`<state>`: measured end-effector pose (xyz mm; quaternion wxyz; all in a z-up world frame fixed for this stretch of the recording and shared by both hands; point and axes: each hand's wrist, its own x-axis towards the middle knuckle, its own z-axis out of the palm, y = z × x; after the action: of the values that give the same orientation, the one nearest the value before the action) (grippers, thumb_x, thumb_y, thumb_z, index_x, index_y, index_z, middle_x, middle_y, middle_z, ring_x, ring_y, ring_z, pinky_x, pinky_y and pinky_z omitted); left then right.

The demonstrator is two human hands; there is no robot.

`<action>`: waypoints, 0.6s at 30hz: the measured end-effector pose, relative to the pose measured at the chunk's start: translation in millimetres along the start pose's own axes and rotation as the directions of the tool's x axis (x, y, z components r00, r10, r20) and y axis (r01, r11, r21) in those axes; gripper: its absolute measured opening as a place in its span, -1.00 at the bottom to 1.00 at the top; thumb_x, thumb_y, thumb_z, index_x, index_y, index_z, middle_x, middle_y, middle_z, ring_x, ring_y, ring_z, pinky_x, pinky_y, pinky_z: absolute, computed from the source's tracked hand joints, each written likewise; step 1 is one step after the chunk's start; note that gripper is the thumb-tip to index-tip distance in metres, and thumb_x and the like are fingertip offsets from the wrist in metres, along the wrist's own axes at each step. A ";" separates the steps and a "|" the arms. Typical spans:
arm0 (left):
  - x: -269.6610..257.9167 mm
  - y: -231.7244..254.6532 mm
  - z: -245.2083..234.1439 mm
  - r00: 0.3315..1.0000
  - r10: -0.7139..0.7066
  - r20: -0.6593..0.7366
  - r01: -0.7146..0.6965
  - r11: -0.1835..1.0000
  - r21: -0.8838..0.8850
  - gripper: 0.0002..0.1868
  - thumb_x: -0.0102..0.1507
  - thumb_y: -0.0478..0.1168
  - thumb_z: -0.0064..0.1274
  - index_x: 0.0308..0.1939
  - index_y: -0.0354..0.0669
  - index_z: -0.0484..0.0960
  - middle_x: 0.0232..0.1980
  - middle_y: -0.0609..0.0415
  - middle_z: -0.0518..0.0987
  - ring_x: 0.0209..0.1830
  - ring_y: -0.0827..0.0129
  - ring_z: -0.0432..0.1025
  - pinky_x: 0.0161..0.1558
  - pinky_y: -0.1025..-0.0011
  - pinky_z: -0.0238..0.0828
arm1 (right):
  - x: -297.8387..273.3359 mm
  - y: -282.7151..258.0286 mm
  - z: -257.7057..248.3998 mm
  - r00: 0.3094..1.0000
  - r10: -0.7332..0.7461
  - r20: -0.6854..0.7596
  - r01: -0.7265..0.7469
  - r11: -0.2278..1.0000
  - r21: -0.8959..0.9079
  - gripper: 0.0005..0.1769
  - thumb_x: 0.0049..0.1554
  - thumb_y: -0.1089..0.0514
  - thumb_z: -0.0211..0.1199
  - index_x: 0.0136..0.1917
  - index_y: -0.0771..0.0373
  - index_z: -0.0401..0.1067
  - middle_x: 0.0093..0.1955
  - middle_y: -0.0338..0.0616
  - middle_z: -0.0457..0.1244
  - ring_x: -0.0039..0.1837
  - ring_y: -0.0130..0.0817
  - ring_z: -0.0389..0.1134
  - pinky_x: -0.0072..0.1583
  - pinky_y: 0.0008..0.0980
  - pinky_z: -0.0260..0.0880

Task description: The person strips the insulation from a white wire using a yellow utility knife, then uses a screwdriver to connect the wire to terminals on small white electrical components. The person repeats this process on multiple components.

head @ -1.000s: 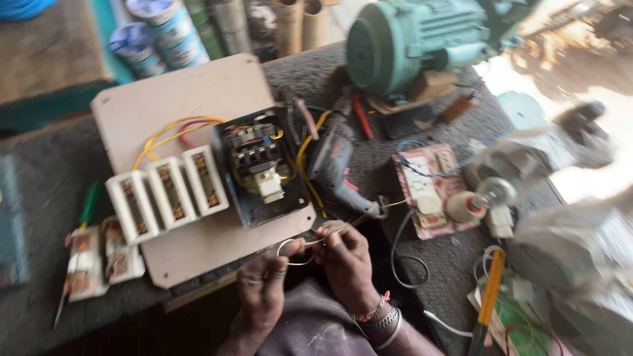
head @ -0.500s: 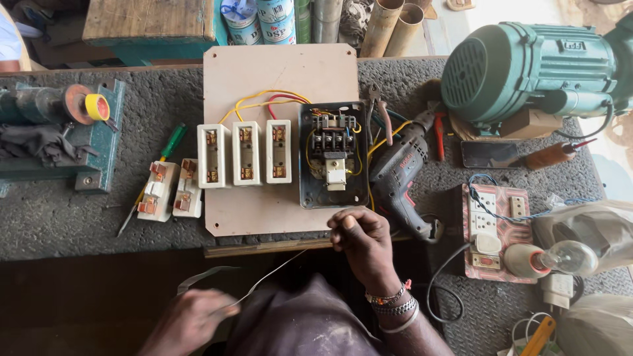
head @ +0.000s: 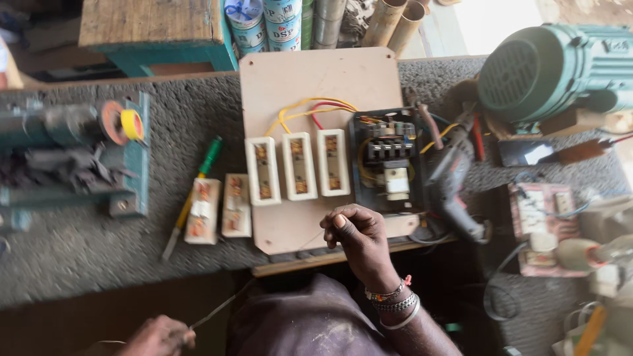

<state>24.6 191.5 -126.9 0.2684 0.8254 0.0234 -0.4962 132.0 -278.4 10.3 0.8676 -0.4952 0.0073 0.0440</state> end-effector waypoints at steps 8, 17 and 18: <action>-15.8 15.8 -105.6 0.977 0.193 -0.093 -0.173 0.967 0.186 -0.48 0.16 0.02 0.18 0.17 -0.04 0.58 0.03 0.01 0.67 0.08 0.19 0.55 0.17 0.19 0.44 | 19.1 87.4 137.0 0.994 0.042 -0.104 -0.065 0.971 -0.230 -0.82 0.26 0.22 0.25 0.00 0.42 0.55 -0.18 -0.05 0.43 -0.16 -0.40 0.46 -0.13 -0.41 0.53; -49.9 158.2 -193.5 0.702 0.662 -0.262 -0.712 0.655 -0.251 -0.55 0.27 -0.10 0.14 0.16 -0.29 0.57 -0.01 -0.14 0.70 -0.05 0.18 0.64 -0.04 0.30 0.59 | 14.1 141.2 214.1 0.964 0.091 -0.251 -0.150 0.962 -0.227 -0.87 0.19 0.29 0.29 0.00 0.39 0.55 -0.11 -0.11 0.47 -0.07 -0.45 0.49 -0.05 -0.47 0.54; -40.9 157.6 -195.2 0.725 0.639 -0.257 -0.689 0.660 -0.299 -0.62 0.27 -0.10 0.11 0.08 -0.26 0.65 -0.11 -0.08 0.75 -0.15 0.26 0.70 -0.13 0.35 0.64 | 16.7 142.7 212.7 0.958 0.076 -0.278 -0.142 0.964 -0.225 -0.88 0.20 0.30 0.30 0.00 0.40 0.56 -0.13 -0.11 0.46 -0.10 -0.45 0.47 -0.08 -0.48 0.50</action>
<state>209.4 157.0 44.2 0.5810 0.7397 -0.1683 -0.2949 130.1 -22.2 -4.8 0.7879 -0.5977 0.1459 0.0257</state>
